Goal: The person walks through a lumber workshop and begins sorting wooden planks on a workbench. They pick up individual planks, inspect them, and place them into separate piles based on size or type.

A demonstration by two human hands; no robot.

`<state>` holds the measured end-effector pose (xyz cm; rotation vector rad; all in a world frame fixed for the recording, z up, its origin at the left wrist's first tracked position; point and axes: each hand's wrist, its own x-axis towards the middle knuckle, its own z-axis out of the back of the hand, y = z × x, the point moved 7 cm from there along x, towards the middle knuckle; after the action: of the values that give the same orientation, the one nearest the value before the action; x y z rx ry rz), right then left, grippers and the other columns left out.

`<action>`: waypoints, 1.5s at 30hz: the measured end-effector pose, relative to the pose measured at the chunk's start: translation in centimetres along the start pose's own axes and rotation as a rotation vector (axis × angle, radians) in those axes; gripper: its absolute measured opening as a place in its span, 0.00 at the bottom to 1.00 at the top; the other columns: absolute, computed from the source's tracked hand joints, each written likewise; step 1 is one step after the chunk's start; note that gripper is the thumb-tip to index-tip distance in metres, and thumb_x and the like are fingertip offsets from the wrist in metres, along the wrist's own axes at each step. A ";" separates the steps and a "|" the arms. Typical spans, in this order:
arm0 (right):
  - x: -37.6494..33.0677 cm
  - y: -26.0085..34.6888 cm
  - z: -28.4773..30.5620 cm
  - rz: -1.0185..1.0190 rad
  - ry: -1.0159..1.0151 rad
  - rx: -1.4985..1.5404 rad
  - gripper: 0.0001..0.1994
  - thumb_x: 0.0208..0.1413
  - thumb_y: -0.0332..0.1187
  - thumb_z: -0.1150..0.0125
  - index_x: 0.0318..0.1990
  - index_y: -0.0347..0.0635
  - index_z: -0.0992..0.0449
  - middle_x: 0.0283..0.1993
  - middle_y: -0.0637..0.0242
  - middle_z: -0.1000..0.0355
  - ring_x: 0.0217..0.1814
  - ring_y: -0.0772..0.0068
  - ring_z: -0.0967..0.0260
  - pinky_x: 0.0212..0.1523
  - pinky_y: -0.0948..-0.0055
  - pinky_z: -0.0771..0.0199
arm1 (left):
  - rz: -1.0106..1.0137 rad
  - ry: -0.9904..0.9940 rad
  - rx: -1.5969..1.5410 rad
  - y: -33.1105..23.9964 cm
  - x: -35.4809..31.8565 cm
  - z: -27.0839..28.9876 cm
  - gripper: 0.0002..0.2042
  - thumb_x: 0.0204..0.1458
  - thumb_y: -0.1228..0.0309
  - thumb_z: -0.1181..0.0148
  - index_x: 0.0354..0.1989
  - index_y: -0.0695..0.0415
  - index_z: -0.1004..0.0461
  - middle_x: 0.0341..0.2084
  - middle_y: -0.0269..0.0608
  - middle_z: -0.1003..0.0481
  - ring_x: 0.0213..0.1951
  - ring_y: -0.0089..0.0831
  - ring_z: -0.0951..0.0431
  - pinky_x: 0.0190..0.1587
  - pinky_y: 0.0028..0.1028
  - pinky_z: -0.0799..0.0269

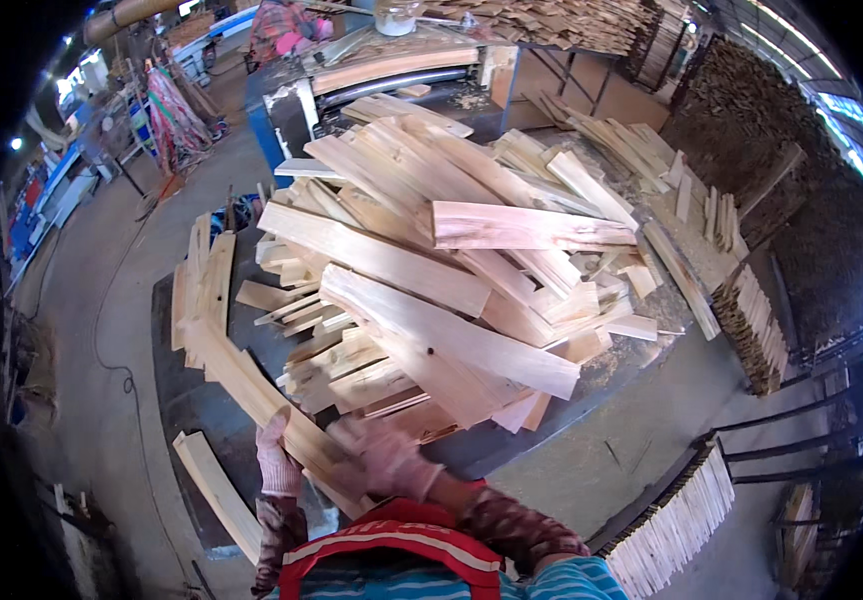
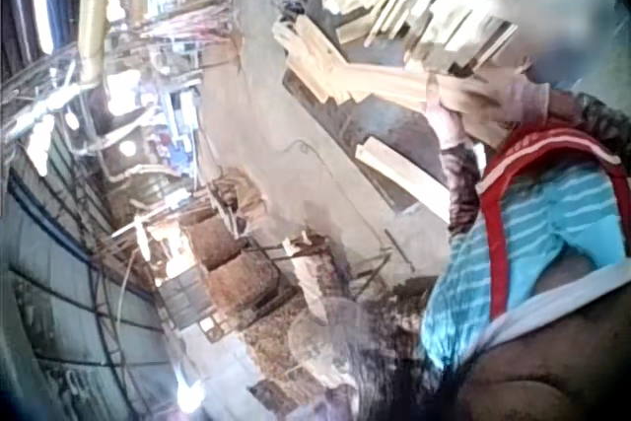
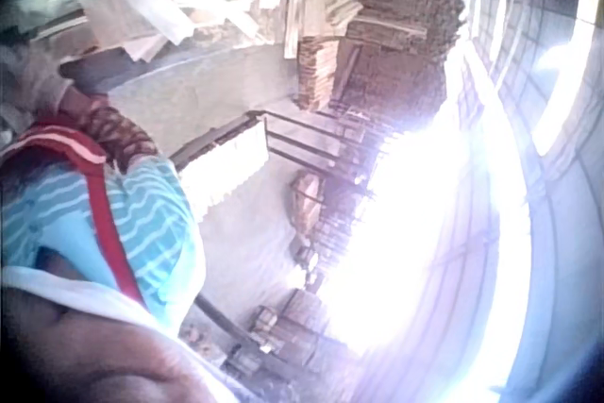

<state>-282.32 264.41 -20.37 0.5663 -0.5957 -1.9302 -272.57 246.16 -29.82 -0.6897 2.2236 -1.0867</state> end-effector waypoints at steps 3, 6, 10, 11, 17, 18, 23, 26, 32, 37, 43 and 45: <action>-3.2 -9.5 4.4 -0.182 -0.406 -0.197 0.39 0.53 0.53 0.37 0.68 0.42 0.40 0.66 0.51 0.38 0.66 0.48 0.40 0.67 0.54 0.40 | 0.031 -0.156 0.147 1.4 1.3 4.3 0.20 0.60 0.62 0.41 0.55 0.62 0.30 0.36 0.45 0.22 0.35 0.36 0.20 0.37 0.35 0.20; -7.8 -17.9 8.9 -0.351 -0.512 -0.736 0.46 0.51 0.59 0.37 0.71 0.39 0.45 0.75 0.51 0.50 0.77 0.47 0.56 0.76 0.46 0.60 | -0.034 -0.380 0.235 5.2 0.8 11.8 0.17 0.61 0.64 0.41 0.53 0.60 0.27 0.38 0.40 0.21 0.36 0.32 0.20 0.37 0.31 0.21; -8.6 -19.1 12.1 -0.425 -0.477 -0.608 0.44 0.45 0.55 0.33 0.66 0.36 0.38 0.67 0.51 0.41 0.70 0.47 0.45 0.70 0.46 0.48 | 0.114 -0.723 1.364 10.1 -1.4 18.8 0.25 0.52 0.58 0.34 0.53 0.61 0.27 0.42 0.51 0.22 0.43 0.43 0.20 0.46 0.41 0.24; -8.4 -18.5 12.2 -0.407 -0.467 -0.616 0.43 0.45 0.54 0.32 0.65 0.36 0.37 0.66 0.52 0.40 0.69 0.48 0.44 0.68 0.47 0.45 | 0.411 -0.633 0.956 12.3 -1.9 21.1 0.33 0.45 0.51 0.31 0.55 0.61 0.28 0.61 0.62 0.36 0.61 0.54 0.33 0.61 0.44 0.35; -6.4 -13.8 8.1 -0.426 -0.362 -0.103 0.36 0.42 0.49 0.29 0.57 0.38 0.29 0.45 0.57 0.27 0.45 0.56 0.27 0.48 0.60 0.25 | -0.024 -0.599 0.973 4.6 -0.9 6.1 0.40 0.44 0.59 0.25 0.66 0.59 0.37 0.60 0.54 0.32 0.61 0.51 0.32 0.62 0.38 0.33; -4.3 -11.0 6.9 -0.436 -0.220 0.167 0.34 0.42 0.51 0.28 0.54 0.37 0.27 0.43 0.58 0.25 0.42 0.59 0.25 0.46 0.63 0.24 | -0.147 -0.173 0.392 6.5 1.0 4.7 0.40 0.50 0.59 0.29 0.69 0.57 0.41 0.62 0.51 0.33 0.62 0.46 0.31 0.63 0.38 0.34; -0.5 -7.5 -1.7 -0.177 0.037 1.298 0.21 0.59 0.48 0.37 0.47 0.38 0.21 0.37 0.69 0.23 0.38 0.79 0.27 0.38 0.74 0.25 | 0.165 0.355 -0.279 3.5 1.8 -12.2 0.25 0.61 0.67 0.44 0.65 0.55 0.42 0.51 0.50 0.26 0.49 0.38 0.21 0.51 0.35 0.23; 1.0 -5.4 2.9 -0.067 0.045 0.907 0.26 0.65 0.51 0.47 0.56 0.35 0.27 0.47 0.57 0.22 0.41 0.71 0.23 0.46 0.69 0.21 | 0.083 0.278 -0.237 3.0 3.7 -10.2 0.21 0.56 0.78 0.43 0.59 0.56 0.32 0.44 0.44 0.22 0.44 0.34 0.19 0.45 0.31 0.20; 1.8 -7.7 1.1 -0.204 0.278 1.705 0.29 0.66 0.52 0.50 0.63 0.36 0.34 0.51 0.55 0.24 0.46 0.66 0.22 0.49 0.66 0.21 | 0.216 0.174 -0.252 3.9 4.7 -10.5 0.18 0.54 0.77 0.37 0.54 0.62 0.27 0.44 0.42 0.21 0.45 0.33 0.19 0.48 0.33 0.21; 1.7 -13.8 -1.1 -0.311 -0.077 1.259 0.19 0.67 0.40 0.49 0.56 0.32 0.27 0.42 0.57 0.24 0.42 0.68 0.26 0.48 0.67 0.25 | 0.178 0.095 -0.155 4.5 5.6 -8.4 0.16 0.52 0.78 0.36 0.50 0.62 0.24 0.40 0.40 0.20 0.42 0.32 0.18 0.47 0.33 0.20; 0.4 -12.8 -0.7 -0.223 -0.002 0.771 0.30 0.59 0.43 0.37 0.63 0.34 0.33 0.52 0.49 0.27 0.53 0.65 0.27 0.54 0.68 0.27 | 0.111 -0.025 0.196 2.9 5.9 -7.7 0.14 0.51 0.78 0.37 0.47 0.61 0.23 0.37 0.35 0.20 0.38 0.26 0.21 0.43 0.27 0.24; -0.6 -9.4 1.0 -0.190 -0.154 0.179 0.40 0.54 0.45 0.34 0.69 0.35 0.43 0.56 0.49 0.29 0.55 0.57 0.27 0.58 0.64 0.29 | -0.053 0.005 0.159 1.1 5.2 -9.2 0.12 0.52 0.78 0.39 0.45 0.61 0.22 0.36 0.32 0.20 0.36 0.22 0.24 0.42 0.24 0.28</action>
<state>-289.06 268.70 -25.38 0.6086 -0.8453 -2.1261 -282.67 248.17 -27.35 -0.6812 2.1058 -1.2766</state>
